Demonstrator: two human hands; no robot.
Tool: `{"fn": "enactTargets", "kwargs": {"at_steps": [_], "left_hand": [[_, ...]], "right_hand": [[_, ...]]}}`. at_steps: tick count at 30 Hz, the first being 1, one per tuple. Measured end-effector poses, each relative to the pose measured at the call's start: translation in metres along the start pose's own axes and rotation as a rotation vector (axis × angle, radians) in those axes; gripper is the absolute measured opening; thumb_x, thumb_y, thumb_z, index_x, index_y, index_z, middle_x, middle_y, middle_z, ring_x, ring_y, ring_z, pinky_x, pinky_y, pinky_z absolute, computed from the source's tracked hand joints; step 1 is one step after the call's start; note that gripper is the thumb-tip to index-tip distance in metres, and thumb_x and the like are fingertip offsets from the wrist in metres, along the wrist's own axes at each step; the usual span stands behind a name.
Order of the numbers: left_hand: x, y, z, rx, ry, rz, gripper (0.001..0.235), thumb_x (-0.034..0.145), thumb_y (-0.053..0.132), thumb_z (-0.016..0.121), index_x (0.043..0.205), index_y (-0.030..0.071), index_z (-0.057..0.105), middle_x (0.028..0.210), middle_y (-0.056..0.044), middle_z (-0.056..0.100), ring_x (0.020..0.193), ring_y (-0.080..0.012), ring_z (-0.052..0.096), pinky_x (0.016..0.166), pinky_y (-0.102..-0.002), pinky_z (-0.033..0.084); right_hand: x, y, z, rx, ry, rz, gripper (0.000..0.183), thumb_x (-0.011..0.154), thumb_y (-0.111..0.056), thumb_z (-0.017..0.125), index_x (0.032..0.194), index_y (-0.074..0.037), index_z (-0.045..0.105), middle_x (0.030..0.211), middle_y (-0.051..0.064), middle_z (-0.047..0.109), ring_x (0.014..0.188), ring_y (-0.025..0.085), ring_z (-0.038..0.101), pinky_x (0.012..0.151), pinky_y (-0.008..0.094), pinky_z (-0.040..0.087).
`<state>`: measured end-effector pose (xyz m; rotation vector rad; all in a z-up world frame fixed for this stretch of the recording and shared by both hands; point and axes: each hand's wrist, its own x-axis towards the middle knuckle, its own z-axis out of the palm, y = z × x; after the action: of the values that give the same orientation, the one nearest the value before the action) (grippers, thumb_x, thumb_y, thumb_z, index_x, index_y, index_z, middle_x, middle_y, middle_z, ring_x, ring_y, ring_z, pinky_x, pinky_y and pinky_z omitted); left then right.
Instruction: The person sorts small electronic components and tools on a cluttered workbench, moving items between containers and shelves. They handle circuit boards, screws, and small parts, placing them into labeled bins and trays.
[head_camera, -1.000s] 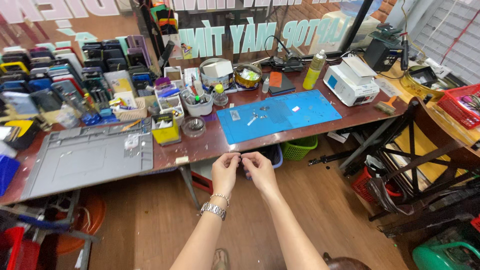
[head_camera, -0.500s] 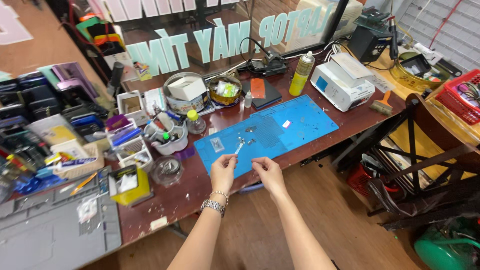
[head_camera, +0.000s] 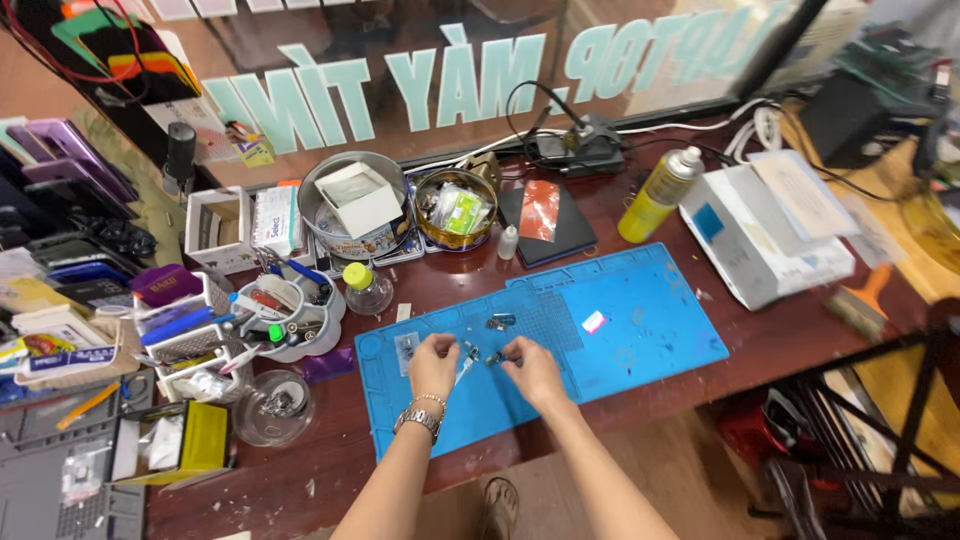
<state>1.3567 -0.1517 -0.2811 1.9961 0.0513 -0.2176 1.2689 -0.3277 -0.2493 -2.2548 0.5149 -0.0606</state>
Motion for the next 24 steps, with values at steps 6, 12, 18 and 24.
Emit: {"fn": "enactTargets", "kwargs": {"at_steps": [6, 12, 18, 24], "left_hand": [[0.012, 0.004, 0.022, 0.407, 0.006, -0.011, 0.028, 0.076, 0.02, 0.082, 0.102, 0.009, 0.077, 0.103, -0.012, 0.076, 0.1, -0.0302, 0.071, 0.09, -0.042, 0.056], [0.007, 0.036, 0.026, 0.562, -0.05, -0.099, 0.042, 0.067, 0.023, 0.092, 0.102, 0.012, 0.07, 0.112, -0.011, 0.067, 0.115, -0.0326, 0.059, 0.098, -0.044, 0.05], [0.008, 0.03, 0.028, 0.495, -0.023, -0.077, 0.042, 0.066, 0.017, 0.091, 0.099, 0.008, 0.067, 0.108, -0.012, 0.068, 0.111, -0.0331, 0.062, 0.098, -0.044, 0.051], [0.012, 0.001, 0.029, 0.065, 0.004, -0.156, 0.03, 0.076, 0.015, 0.083, 0.098, 0.005, 0.066, 0.091, -0.01, 0.078, 0.086, -0.0238, 0.077, 0.078, -0.037, 0.06]], "right_hand": [[0.028, -0.02, -0.015, -0.254, -0.242, -0.199, 0.037, 0.076, -0.007, 0.079, 0.109, -0.011, 0.062, 0.116, 0.01, 0.063, 0.116, 0.032, 0.057, 0.097, 0.045, 0.049], [0.048, -0.028, -0.02, -0.39, -0.36, -0.293, 0.034, 0.074, -0.008, 0.082, 0.101, -0.01, 0.061, 0.114, 0.01, 0.059, 0.116, 0.031, 0.055, 0.097, 0.044, 0.049], [0.053, -0.002, -0.015, -0.227, -0.328, -0.253, 0.027, 0.073, -0.01, 0.084, 0.09, -0.006, 0.063, 0.1, 0.01, 0.067, 0.101, 0.03, 0.065, 0.087, 0.042, 0.054], [0.079, 0.002, -0.013, 0.084, -0.222, 0.086, 0.038, 0.079, -0.011, 0.08, 0.112, -0.009, 0.062, 0.086, 0.012, 0.072, 0.081, 0.031, 0.072, 0.074, 0.041, 0.058]]}}
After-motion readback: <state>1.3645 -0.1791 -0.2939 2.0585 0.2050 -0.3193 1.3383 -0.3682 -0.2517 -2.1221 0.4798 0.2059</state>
